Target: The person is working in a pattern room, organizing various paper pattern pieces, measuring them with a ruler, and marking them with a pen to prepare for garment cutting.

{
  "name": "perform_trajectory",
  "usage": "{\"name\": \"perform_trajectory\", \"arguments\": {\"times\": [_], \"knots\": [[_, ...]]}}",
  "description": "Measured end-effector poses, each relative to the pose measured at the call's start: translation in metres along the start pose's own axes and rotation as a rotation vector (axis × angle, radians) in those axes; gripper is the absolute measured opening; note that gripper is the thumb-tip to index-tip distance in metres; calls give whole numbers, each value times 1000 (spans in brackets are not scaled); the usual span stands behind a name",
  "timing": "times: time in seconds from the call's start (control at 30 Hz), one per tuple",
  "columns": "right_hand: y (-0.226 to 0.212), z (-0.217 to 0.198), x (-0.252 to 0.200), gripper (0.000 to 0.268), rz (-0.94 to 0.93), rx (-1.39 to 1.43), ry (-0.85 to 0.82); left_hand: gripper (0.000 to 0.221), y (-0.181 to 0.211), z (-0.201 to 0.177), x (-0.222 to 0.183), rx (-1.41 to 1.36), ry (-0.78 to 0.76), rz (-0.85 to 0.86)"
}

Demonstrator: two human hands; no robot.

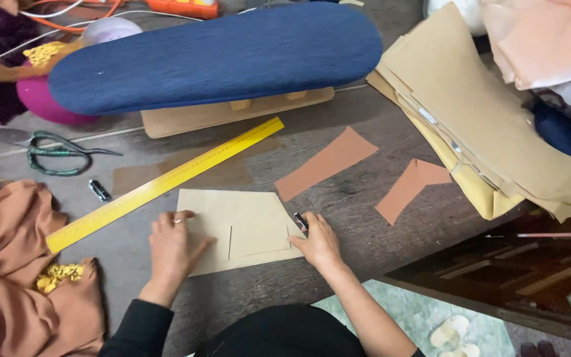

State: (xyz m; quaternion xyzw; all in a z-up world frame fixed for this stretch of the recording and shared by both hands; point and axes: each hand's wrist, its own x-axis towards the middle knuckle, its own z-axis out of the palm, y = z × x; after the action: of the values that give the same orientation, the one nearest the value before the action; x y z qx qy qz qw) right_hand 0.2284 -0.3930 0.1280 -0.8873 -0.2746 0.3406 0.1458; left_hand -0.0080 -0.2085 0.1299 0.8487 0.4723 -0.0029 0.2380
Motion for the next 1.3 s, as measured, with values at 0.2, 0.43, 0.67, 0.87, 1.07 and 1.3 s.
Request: {"name": "perform_trajectory", "arguments": {"times": [0.2,0.43,0.67,0.87,1.07,1.3], "knots": [[-17,-9,-7,40,-20,12,-25,59,22,16,20,157,-192,209],[-10,-3,-1,38,-43,4,-24,45,31,12,20,244,-331,183],[-30,-11,-5,39,-53,9,-65,21,30,0,2,141,-391,145],[-53,-14,3,42,-245,-57,-16,19,2,-16,-24,-309,-337,-102],[-88,-6,26,50,-453,-226,-151,20,-41,-48,-65,-484,-69,-351],[-87,-9,48,48,-576,-239,-245,32,-117,-18,-124,-548,320,-647]]}}
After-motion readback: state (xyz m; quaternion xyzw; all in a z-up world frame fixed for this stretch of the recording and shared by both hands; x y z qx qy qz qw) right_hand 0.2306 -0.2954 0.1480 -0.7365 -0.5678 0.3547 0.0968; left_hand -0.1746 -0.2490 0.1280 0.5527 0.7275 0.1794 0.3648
